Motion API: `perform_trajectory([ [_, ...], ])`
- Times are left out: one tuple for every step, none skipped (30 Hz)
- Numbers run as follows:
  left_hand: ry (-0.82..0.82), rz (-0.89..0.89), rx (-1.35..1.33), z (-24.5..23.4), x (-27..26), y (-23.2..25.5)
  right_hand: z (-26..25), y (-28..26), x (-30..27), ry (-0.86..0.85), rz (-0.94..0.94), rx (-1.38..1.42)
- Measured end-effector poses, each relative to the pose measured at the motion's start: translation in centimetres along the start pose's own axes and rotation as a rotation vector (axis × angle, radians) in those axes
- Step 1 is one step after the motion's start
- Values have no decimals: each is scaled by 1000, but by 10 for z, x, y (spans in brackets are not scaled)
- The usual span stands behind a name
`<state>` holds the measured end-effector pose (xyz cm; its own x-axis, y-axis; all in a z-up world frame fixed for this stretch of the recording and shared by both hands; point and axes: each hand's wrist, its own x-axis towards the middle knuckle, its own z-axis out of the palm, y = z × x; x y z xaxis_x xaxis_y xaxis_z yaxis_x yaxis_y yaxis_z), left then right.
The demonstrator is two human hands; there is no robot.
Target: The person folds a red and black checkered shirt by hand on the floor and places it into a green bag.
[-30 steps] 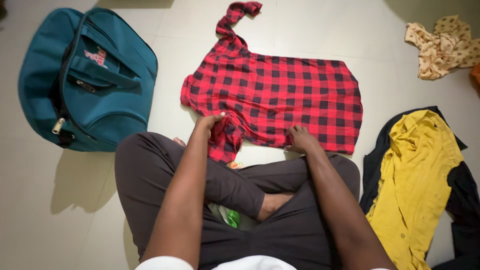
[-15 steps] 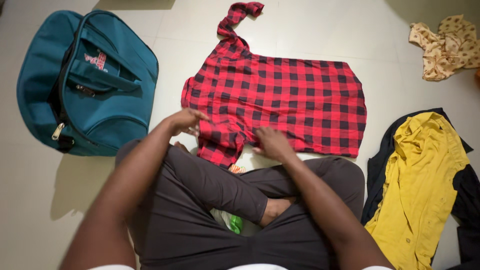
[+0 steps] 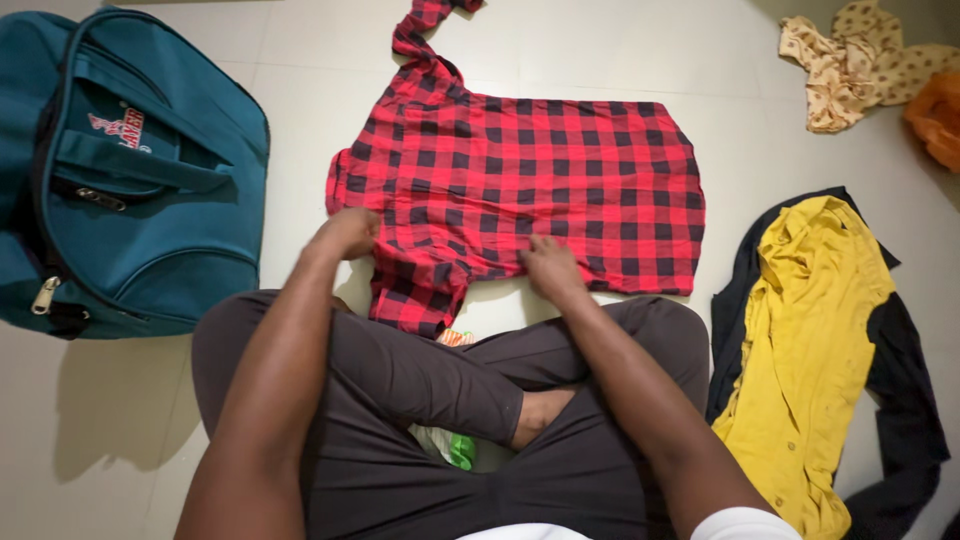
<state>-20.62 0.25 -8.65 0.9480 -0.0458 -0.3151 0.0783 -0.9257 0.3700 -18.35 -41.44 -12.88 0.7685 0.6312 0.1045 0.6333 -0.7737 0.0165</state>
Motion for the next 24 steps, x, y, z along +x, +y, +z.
perform_trajectory([
  [-3,7,1,-5,-3,-3,-2,13,-2,-1,7,-2],
  [-50,-14,-164,-10,-7,-6,-6,26,-5,-166,125,37],
  [-98,-37,-331,-13,-10,-8,-11,37,-8,-332,240,76],
  [-101,-31,-332,-14,-12,-9,-16,44,-9,-333,246,73],
  [-104,-31,-479,-15,-12,-9,-24,52,-10,-359,288,88],
  [-107,-31,-626,-15,-12,-8,-31,56,-13,-385,331,102],
  [-105,-25,-627,-15,-13,-6,-38,58,-15,-382,334,98],
  [-50,-36,-581,-14,-15,-4,-46,60,-17,-298,403,276],
  [5,-49,-535,-15,-16,-3,-51,61,-18,-210,468,455],
  [8,-45,-535,-16,-15,-2,-55,61,-17,-207,469,453],
  [21,-59,-538,-16,-13,-4,-56,62,-18,-61,387,404],
  [34,-74,-542,-14,-11,-6,-55,64,-19,84,305,353],
  [31,-70,-540,-10,-8,-11,-53,66,-20,84,310,353],
  [-20,-61,-458,-5,-5,-17,-49,70,-21,30,350,359],
  [-67,-51,-376,0,-1,-23,-45,74,-21,-21,387,363],
  [-66,-48,-373,6,4,-27,-39,80,-21,-17,389,363],
  [-74,-71,-179,13,7,-30,-33,85,-22,-197,371,338],
  [-81,-94,16,18,9,-33,-26,91,-23,-376,352,310],
  [-79,-94,17,21,10,-35,-18,95,-23,-375,352,311],
  [-84,-147,15,22,11,-36,-10,99,-23,-512,382,203],
  [-90,-199,14,23,12,-37,-5,104,-24,-648,413,93],
  [-89,-198,17,23,11,-38,-2,111,-26,-646,414,94],
  [-62,-156,1,23,10,-39,-3,120,-28,-641,441,84],
  [-37,-114,-14,22,10,-38,-5,128,-29,-635,468,73],
])
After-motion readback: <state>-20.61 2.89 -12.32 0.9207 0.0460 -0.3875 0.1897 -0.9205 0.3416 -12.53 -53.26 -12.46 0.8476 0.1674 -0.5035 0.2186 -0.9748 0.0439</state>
